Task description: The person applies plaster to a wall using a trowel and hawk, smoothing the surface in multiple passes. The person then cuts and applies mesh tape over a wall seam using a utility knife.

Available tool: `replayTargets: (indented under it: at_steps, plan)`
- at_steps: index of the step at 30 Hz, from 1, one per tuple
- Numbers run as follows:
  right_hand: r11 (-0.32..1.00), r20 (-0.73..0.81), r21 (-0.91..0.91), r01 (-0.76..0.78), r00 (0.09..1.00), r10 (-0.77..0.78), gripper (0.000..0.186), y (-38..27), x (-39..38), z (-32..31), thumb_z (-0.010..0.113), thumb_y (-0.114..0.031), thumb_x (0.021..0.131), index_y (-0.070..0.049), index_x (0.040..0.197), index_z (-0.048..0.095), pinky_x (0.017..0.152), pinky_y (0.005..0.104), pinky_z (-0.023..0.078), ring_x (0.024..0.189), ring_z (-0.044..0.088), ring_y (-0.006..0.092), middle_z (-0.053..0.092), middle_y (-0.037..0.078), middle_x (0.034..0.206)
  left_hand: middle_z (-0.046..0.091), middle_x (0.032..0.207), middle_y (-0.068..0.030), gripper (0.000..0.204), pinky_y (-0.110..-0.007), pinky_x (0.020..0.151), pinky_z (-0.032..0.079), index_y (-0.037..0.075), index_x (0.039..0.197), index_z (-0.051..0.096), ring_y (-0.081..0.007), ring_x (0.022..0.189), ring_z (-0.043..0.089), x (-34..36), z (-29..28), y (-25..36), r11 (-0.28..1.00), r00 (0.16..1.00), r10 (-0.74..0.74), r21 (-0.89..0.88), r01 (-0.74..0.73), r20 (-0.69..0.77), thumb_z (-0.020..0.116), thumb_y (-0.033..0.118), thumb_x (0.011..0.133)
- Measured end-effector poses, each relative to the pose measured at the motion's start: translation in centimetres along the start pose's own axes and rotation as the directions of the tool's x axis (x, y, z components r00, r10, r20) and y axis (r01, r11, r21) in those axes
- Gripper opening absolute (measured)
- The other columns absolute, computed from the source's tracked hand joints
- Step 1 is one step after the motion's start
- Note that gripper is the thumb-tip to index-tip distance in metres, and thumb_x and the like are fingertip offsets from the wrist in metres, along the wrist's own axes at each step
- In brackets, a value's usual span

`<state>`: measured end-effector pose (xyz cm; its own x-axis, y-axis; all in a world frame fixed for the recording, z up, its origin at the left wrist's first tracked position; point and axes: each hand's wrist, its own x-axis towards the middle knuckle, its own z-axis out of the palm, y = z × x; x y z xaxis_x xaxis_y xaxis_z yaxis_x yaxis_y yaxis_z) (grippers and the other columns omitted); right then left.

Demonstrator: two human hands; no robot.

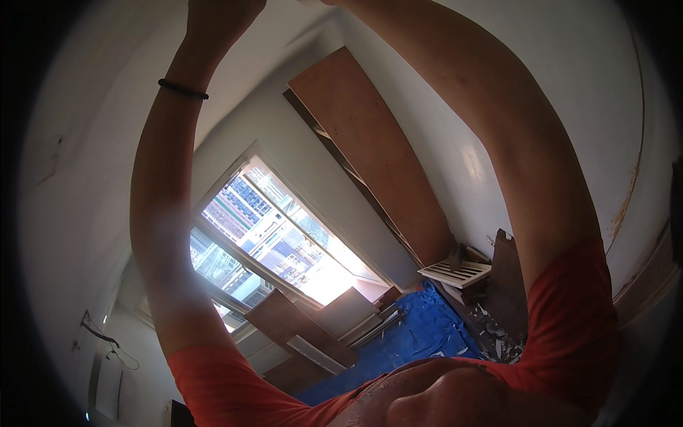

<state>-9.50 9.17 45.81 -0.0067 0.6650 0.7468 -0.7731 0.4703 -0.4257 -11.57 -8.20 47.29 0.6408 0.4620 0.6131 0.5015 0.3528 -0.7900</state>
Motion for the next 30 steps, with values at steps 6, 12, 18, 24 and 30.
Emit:
replayTargets:
  at_steps: [6,12,18,24,30]
  plan:
    - [0.998,0.025,0.03,-0.055,0.998,0.054,0.034,-0.9,-1.3,-0.2,0.054,-0.03,0.105,-0.009,0.129,0.067,0.085,0.0427,0.057,0.103,0.071,0.0308,0.071,0.019,0.119,0.072,0.095,-0.015,0.026,-0.043,0.073,0.059,0.007,0.118,0.065,-0.0341,0.086,0.072,0.6,-0.3,-0.2,0.999,0.999,-0.028,0.028,0.027,0.036,0.067,0.024,0.098]
    - [0.997,0.026,0.02,-0.072,0.997,0.071,0.039,-1.0,-0.7,-0.4,0.053,-0.035,0.106,-0.007,0.13,0.066,0.088,0.0444,0.056,0.106,0.07,0.0321,0.07,0.019,0.122,0.071,0.096,-0.0167,0.026,-0.045,0.074,0.058,0.005,0.118,0.065,-0.0352,0.086,0.072,1.5,-0.4,0.5,0.995,0.993,-0.095,0.011,0.095,0.076,0.063,0.024,0.1]
    - [0.998,0.028,-0.014,-0.057,0.998,0.057,0.045,-0.8,-1.0,-0.3,0.05,-0.04,0.107,-0.006,0.133,0.064,0.092,0.0445,0.056,0.112,0.068,0.0327,0.068,0.02,0.127,0.071,0.094,-0.0166,0.024,-0.047,0.076,0.058,0.006,0.118,0.065,-0.0357,0.087,0.072,1.4,0.1,0.7,0.995,0.997,-0.078,0.065,0.076,0.03,0.061,0.023,0.101]
    - [0.999,0.039,0.001,-0.05,0.998,0.05,0.047,-0.8,-0.4,-0.1,0.051,-0.039,0.105,-0.004,0.134,0.063,0.094,0.0451,0.056,0.112,0.068,0.0332,0.067,0.02,0.129,0.07,0.09,-0.016,0.022,-0.048,0.073,0.059,0.01,0.117,0.065,-0.0368,0.081,0.072,1.2,0.5,1.8,0.958,0.993,-0.118,0.26,0.117,-0.013,0.058,0.023,0.101]
    - [1.0,0.03,-0.02,0.001,1.0,0.0,0.049,0.1,0.1,-0.7,0.053,-0.042,0.103,-0.004,0.13,0.066,0.093,0.0453,0.056,0.111,0.069,0.034,0.068,0.021,0.127,0.07,0.09,-0.016,0.022,-0.047,0.07,0.059,0.01,0.116,0.065,-0.036,0.079,0.072,0.9,1.4,1.8,0.962,0.994,-0.098,0.252,0.109,-0.057,0.056,0.024,0.101]
